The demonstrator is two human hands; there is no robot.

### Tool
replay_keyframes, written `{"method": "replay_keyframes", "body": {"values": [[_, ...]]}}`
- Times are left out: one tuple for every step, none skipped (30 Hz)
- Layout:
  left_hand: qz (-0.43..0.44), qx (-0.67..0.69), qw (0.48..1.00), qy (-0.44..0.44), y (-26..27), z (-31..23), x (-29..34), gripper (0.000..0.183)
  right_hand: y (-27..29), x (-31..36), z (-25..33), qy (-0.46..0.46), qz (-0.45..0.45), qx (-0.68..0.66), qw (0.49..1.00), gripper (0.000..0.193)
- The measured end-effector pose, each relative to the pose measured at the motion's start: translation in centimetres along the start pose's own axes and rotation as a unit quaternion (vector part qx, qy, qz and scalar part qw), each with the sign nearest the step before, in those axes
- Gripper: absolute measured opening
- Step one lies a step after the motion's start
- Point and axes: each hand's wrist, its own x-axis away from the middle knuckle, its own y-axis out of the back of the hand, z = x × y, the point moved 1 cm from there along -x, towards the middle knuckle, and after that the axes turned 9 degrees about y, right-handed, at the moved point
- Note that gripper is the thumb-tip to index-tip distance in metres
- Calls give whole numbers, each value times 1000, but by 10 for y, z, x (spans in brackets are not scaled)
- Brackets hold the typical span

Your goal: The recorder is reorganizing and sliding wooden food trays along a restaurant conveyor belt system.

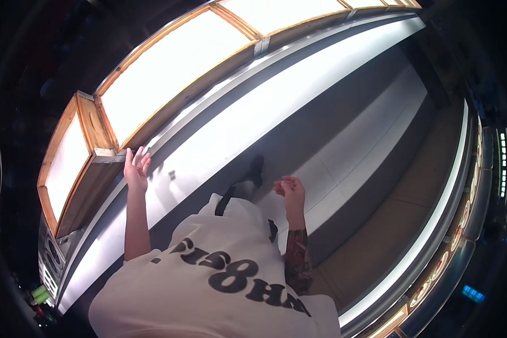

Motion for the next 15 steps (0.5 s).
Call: {"method": "replay_keyframes", "body": {"values": [[-6,21,1000,14,-12,-4,1,66,-3,-13,12,1,5,14,1000,18],[-10,29,999,37,-26,-7,-1,72,-8,-29,24,2,45,23,999,18],[-14,44,997,66,-35,-9,-4,72,-9,-39,38,0,85,33,996,17],[-17,60,994,93,-44,-10,-12,72,-10,-56,53,-2,92,47,995,17],[-32,51,995,79,-51,-9,-16,73,-13,-72,69,11,130,79,988,17],[-56,70,993,70,-61,-8,-22,73,-15,-91,83,25,170,109,979,17],[-70,79,992,71,-66,-8,-23,73,-17,-110,93,19,181,120,976,17],[-84,88,990,71,-72,-6,-24,73,-17,-132,104,45,181,142,972,16],[-87,71,991,70,-79,-6,-28,82,-22,-150,112,75,181,161,967,15],[-130,59,987,80,-88,-3,-27,94,-25,-159,117,73,194,166,964,15],[-154,43,983,95,-96,0,-22,96,-30,-167,123,70,209,149,964,15],[-175,30,978,108,-110,-1,-19,98,-36,-180,129,71,223,131,963,14],[-186,16,977,104,-118,0,-18,94,-41,-190,128,62,242,115,962,13],[-197,26,975,101,-121,0,-24,94,-47,-199,123,60,256,119,957,13],[-197,13,974,111,-119,0,-32,91,-54,-208,118,93,270,103,953,12]]}}
